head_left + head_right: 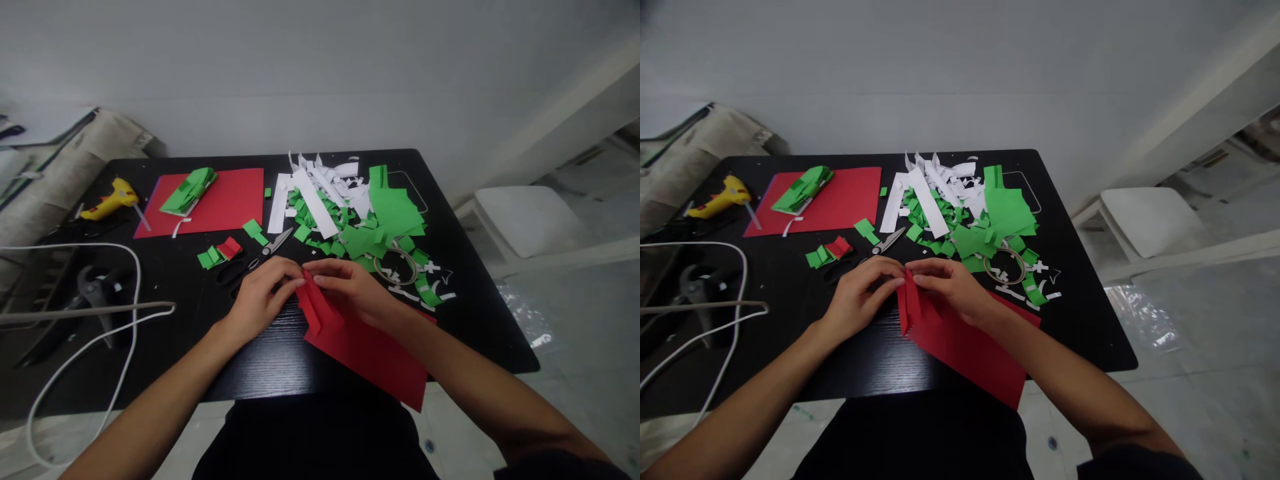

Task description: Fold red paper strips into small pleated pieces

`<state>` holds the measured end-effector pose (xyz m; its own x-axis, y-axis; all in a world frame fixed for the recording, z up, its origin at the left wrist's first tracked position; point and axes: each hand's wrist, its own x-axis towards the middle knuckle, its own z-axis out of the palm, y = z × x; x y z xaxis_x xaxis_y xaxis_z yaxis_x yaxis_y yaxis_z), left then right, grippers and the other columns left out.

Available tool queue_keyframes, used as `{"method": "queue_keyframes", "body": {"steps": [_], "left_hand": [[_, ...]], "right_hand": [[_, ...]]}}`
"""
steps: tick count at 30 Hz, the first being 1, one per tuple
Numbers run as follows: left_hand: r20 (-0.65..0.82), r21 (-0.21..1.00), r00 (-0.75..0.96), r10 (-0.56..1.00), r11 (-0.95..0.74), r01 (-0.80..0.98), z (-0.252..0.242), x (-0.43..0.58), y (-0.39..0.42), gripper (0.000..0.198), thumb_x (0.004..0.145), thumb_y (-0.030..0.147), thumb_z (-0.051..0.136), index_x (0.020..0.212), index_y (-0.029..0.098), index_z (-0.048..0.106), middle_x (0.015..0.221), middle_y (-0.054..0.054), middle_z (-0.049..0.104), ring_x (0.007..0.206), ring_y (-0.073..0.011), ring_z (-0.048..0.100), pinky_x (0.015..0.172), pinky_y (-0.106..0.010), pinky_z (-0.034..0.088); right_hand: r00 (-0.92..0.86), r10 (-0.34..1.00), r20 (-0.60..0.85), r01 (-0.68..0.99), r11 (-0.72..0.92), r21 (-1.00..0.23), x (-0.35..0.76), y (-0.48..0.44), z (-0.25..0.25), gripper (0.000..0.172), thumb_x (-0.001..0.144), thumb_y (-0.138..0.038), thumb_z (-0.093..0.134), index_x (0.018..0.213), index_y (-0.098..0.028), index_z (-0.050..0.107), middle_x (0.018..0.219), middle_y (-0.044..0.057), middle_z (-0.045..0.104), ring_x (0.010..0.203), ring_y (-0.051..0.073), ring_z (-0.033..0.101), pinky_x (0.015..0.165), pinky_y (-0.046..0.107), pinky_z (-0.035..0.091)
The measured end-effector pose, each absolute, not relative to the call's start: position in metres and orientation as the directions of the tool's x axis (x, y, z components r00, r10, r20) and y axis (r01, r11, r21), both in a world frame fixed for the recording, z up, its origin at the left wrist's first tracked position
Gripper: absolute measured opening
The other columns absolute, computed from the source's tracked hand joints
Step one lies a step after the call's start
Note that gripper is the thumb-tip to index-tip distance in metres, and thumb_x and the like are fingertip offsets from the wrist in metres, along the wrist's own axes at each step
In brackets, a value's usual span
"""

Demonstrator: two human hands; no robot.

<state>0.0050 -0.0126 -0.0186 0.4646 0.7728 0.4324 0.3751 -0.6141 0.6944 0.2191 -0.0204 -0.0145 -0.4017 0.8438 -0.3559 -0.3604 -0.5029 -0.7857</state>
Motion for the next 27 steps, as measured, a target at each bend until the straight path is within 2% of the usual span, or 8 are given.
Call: {"method": "queue_keyframes", "body": {"steps": [4,11,19,27], "left_hand": [[0.416,0.693,0.481,0.772,-0.611,0.383,-0.0192,0.004,-0.0131,0.004,0.103,0.019,0.062,0.101,0.019,0.066,0.099,-0.005,0.071,0.091,-0.0157,0.068,0.083,-0.03,0.056],[0.383,0.697,0.494,0.781,-0.595,0.4,-0.019,0.0043,-0.0138,0.007,0.103,0.02,0.06,0.1,0.019,0.066,0.096,-0.005,0.07,0.088,-0.0153,0.067,0.079,-0.029,0.056],[0.325,0.731,0.498,0.804,-0.548,0.407,-0.0164,0.0046,-0.0142,0.009,0.103,0.022,0.06,0.098,0.018,0.066,0.093,-0.004,0.07,0.082,-0.0146,0.065,0.074,-0.028,0.054],[0.252,0.827,0.464,0.849,-0.438,0.352,-0.0171,0.0046,-0.0156,0.011,0.103,0.026,0.061,0.098,0.018,0.067,0.093,-0.004,0.07,0.076,-0.013,0.065,0.069,-0.026,0.054]], "right_hand": [[-0.37,0.888,-0.273,-0.256,-0.38,-0.889,0.2215,-0.0205,-0.0144,0.023,0.078,-0.028,0.087,0.101,-0.025,0.083,0.107,0.002,0.08,0.101,0.017,0.071,0.102,0.034,0.05],[-0.37,0.903,-0.22,-0.094,-0.272,-0.958,0.2246,-0.0197,-0.0125,0.017,0.084,-0.031,0.081,0.101,-0.026,0.083,0.105,0.003,0.08,0.099,0.019,0.071,0.098,0.037,0.052],[-0.389,0.896,-0.214,-0.096,-0.271,-0.958,0.2242,-0.0197,-0.0142,0.021,0.084,-0.035,0.081,0.102,-0.023,0.081,0.103,0.005,0.079,0.094,0.02,0.071,0.091,0.036,0.055],[-0.421,0.875,-0.241,-0.162,-0.333,-0.929,0.2246,-0.019,-0.0126,0.02,0.083,-0.033,0.083,0.1,-0.023,0.081,0.101,0.003,0.078,0.092,0.017,0.07,0.091,0.033,0.053]]}}
